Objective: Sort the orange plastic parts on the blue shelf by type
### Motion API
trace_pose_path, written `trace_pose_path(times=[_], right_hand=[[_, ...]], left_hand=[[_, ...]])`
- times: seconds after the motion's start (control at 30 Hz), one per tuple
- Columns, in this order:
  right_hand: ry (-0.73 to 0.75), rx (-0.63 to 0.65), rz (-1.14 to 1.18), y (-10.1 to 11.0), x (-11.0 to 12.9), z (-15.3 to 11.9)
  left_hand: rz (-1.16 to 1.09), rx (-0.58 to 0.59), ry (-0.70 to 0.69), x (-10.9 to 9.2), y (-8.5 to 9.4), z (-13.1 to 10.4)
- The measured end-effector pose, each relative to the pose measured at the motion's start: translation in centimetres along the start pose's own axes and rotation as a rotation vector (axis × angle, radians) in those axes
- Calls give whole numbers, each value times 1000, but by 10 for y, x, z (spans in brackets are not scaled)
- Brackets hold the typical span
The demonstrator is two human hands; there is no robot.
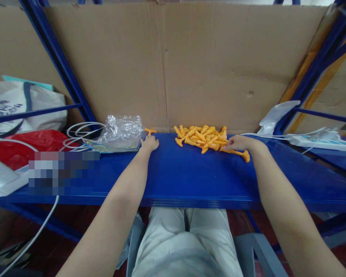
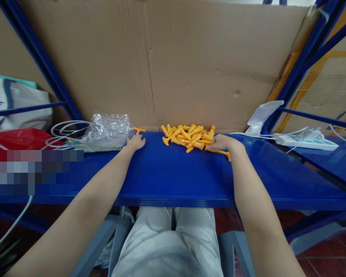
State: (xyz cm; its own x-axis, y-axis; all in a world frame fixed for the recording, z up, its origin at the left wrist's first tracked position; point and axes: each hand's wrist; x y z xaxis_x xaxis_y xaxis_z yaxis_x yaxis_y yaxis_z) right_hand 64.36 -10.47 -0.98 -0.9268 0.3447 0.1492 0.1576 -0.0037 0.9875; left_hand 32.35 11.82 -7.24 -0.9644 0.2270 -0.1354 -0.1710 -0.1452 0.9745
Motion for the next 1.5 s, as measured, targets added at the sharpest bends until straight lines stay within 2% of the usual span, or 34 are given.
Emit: trace_pose_path(times=[0.23,0.43,0.53,0.7,0.8,0.9,1.13,1.23,1.3,1.4,1.5], right_hand=[[43,-7,-23,-7,-7,7],[103,24,-122,-8,-3,6],[99,19,-156,-6,-1,4],[126,-35,-122,0,2,-2],[113,-113,-72,3,6,-5],[133,-247,8,4,8,-5],[344,-588,448,-2,14,4],[387,-662,691,-6,23,10],[417,-672,877,-7,29,13],[472,-664,1074,-10,37,15],[529,-643,1167,-14,43,15]], left_hand=[[-6,-6,-13,-2,3,-2],[-15,2,-39,-6,8,-5],[-16,-43,-86,-10,13,-8],[-6,-193,-226,-25,25,-13],[-71,-300,-367,-38,35,-18],[-131,-398,-517,-53,44,-28],[-218,-516,-821,-82,57,-59],[-236,-506,-894,-89,57,-71],[-260,-459,-913,-93,57,-78],[-332,-338,-876,-97,58,-89],[-377,-205,-808,-99,59,-96]])
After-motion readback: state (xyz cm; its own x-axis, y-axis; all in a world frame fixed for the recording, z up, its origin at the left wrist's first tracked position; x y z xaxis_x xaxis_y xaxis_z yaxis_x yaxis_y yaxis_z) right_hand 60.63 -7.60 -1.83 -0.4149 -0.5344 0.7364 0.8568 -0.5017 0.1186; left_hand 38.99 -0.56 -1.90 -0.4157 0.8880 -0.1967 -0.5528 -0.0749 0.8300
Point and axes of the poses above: each hand's wrist, its own z-axis towards the middle knuckle, its own y-axis out of the back of the hand, x = y × z, and after that the axes turned 3 degrees about y, right-handed
